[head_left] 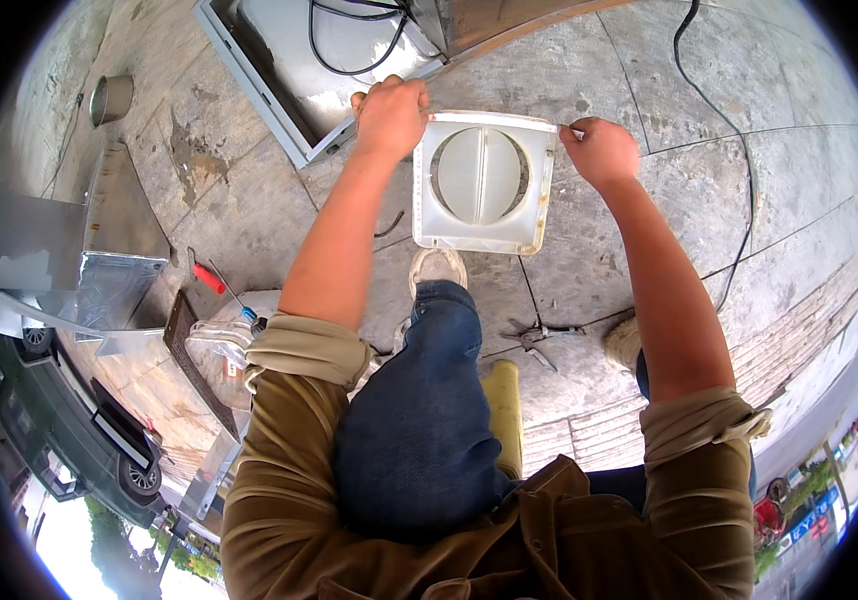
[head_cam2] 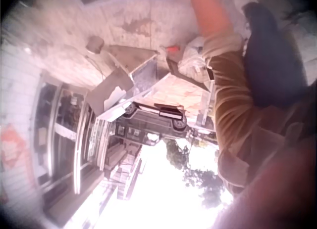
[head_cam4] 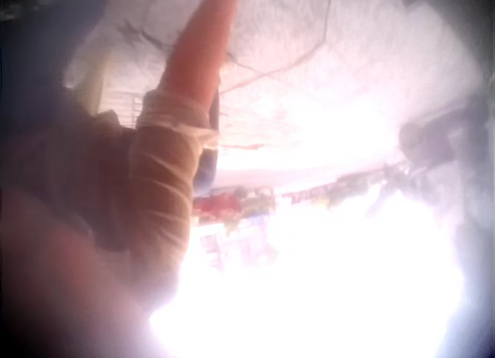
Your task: The person carries two metal duct pieces from a cluttered workshop to an outdoor area and places them on a metal frame. They then apply double-sided tape to the edges of a white plastic vent cover and use a power drill to secure the cover to the frame.
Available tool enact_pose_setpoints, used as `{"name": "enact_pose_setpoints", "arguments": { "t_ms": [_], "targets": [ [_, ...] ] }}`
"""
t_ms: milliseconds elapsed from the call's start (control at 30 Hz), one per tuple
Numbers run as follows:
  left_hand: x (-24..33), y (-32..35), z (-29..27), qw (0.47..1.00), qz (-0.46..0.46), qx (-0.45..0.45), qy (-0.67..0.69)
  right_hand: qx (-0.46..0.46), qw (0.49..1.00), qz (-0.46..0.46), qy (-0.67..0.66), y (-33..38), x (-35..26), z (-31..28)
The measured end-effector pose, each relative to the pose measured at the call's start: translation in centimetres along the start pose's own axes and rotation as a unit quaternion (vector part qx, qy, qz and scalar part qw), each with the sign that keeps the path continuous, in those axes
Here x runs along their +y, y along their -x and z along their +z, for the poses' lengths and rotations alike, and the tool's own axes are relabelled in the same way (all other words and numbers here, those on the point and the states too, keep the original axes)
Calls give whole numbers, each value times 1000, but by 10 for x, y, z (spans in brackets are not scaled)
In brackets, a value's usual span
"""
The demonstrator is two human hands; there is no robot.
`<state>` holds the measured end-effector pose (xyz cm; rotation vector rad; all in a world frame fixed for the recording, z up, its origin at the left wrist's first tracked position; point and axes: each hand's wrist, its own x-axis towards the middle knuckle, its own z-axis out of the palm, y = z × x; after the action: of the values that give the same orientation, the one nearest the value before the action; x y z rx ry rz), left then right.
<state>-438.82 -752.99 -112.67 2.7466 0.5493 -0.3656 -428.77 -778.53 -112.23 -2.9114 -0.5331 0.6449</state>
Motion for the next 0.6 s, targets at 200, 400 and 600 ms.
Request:
{"name": "enact_pose_setpoints", "arguments": {
  "t_ms": [200,400,600],
  "targets": [
    [48,38,32,969,218,110,23,-2,1000,-5,1,-1,-1,1],
    [50,43,53,969,226,-4,-97,-3,1000,-9,-15,-2,1,2],
    [64,46,46,975,211,3,-63,14,1000,-22,-14,-3,3,6]
  ]
}}
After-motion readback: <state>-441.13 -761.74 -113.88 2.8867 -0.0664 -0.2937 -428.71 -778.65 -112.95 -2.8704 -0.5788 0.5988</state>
